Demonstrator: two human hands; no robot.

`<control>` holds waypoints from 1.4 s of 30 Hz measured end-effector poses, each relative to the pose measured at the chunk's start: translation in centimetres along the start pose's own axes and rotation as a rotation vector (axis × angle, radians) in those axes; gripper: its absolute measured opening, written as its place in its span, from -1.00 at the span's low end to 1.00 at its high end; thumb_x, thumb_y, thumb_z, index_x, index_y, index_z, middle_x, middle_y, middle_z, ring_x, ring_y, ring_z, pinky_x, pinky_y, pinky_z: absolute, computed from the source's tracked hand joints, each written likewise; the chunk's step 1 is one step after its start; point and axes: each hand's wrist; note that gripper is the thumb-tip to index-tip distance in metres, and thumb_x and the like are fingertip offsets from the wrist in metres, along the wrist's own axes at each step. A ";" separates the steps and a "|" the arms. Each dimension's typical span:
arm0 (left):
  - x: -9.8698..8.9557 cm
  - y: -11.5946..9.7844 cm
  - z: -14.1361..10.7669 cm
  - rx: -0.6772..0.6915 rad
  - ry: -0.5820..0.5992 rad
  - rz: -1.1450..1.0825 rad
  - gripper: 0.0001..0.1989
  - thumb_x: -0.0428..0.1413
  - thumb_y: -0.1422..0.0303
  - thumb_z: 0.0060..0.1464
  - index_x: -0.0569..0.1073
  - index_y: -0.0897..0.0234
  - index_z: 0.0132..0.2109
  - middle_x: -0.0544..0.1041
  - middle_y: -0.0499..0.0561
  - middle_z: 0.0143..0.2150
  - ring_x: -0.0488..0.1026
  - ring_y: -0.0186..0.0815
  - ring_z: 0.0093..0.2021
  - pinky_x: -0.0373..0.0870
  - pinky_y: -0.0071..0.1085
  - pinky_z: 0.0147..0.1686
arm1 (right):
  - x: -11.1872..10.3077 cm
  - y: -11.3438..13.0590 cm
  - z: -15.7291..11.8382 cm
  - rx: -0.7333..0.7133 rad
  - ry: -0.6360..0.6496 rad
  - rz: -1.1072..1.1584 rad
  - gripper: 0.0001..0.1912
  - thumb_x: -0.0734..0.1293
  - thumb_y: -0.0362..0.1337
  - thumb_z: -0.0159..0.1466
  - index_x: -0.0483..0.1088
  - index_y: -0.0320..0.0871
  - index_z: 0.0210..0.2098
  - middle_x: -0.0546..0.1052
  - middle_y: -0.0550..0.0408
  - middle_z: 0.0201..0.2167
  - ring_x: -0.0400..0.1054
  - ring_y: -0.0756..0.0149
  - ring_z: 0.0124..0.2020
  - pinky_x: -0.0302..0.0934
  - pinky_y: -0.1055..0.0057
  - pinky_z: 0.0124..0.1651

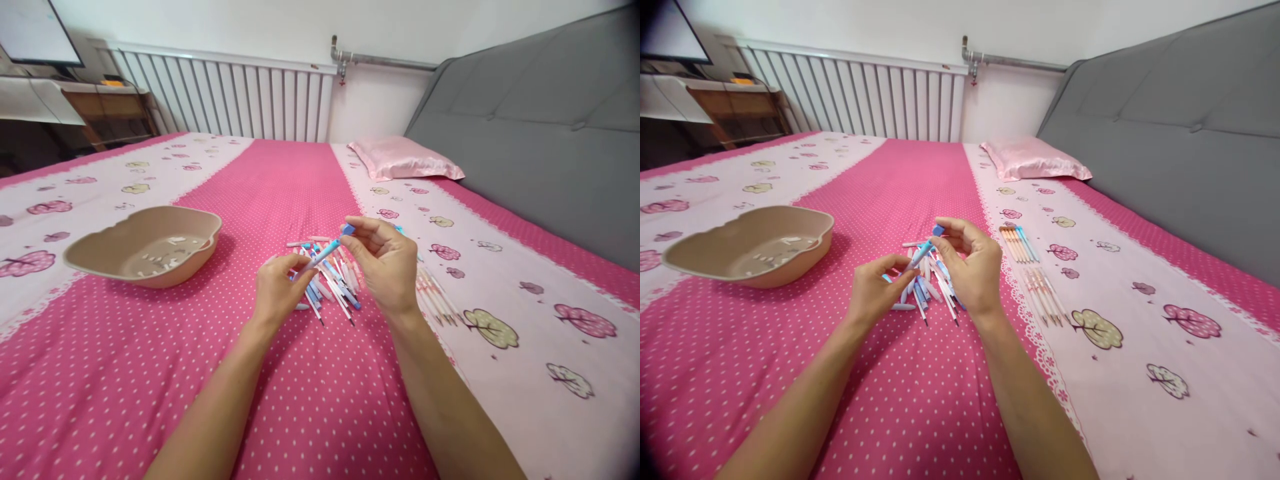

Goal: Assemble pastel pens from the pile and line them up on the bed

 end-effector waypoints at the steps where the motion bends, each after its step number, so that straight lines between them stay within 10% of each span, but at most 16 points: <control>1: 0.0 0.0 0.0 -0.004 -0.001 -0.003 -0.88 0.18 0.30 -0.04 0.54 0.22 -0.33 0.59 -0.01 -0.38 0.48 -0.32 -0.40 0.35 -0.43 -0.36 | 0.0 0.0 0.0 0.001 0.002 -0.007 -0.77 0.38 -0.30 0.14 0.48 -0.08 -0.18 0.54 0.11 -0.30 0.44 0.31 -0.23 0.36 0.25 -0.05; 17: 0.0 0.2 0.0 0.033 0.010 -0.027 -0.88 0.19 0.28 -0.03 0.55 0.22 -0.33 0.60 -0.02 -0.40 0.48 -0.33 -0.41 0.38 -0.40 -0.30 | -0.1 0.0 -0.1 0.027 -0.011 -0.040 -0.73 0.42 -0.27 0.12 0.52 -0.07 -0.16 0.58 0.12 -0.29 0.48 0.27 -0.24 0.37 0.20 -0.02; 30: 0.1 0.0 0.0 -0.017 -0.006 -0.082 -0.86 0.20 0.30 -0.07 0.55 0.28 -0.35 0.58 0.01 -0.45 0.46 -0.34 -0.47 0.38 -0.42 -0.39 | -0.2 0.3 -0.5 -0.250 0.073 -0.407 -0.69 0.23 -0.35 0.29 0.47 0.01 -0.03 0.58 0.15 -0.14 0.50 0.30 -0.22 0.39 0.27 -0.09; 37: 0.0 -0.8 0.1 -0.097 0.021 -0.329 -0.83 0.24 0.29 -0.11 0.54 0.31 -0.37 0.58 0.01 -0.46 0.48 -0.35 -0.47 0.40 -0.45 -0.42 | 0.3 0.5 -0.6 -0.116 0.083 -0.288 -0.57 0.28 -0.36 0.25 0.33 -0.05 0.11 0.58 0.10 -0.16 0.49 0.34 -0.20 0.40 0.37 -0.18; 42: -0.1 -1.0 0.2 -0.205 -0.037 -0.479 -0.79 0.25 0.27 -0.14 0.54 0.34 -0.37 0.58 0.00 -0.47 0.47 -0.37 -0.50 0.38 -0.49 -0.49 | 0.5 -0.6 -0.6 0.152 0.249 -0.316 -0.71 0.39 -0.36 0.11 0.44 -0.19 -0.14 0.58 0.03 -0.28 0.49 0.32 -0.32 0.39 0.38 -0.27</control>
Point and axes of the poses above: each hand's wrist, its own z-axis towards the middle knuckle, its own x-axis out of the palm, y = z × x
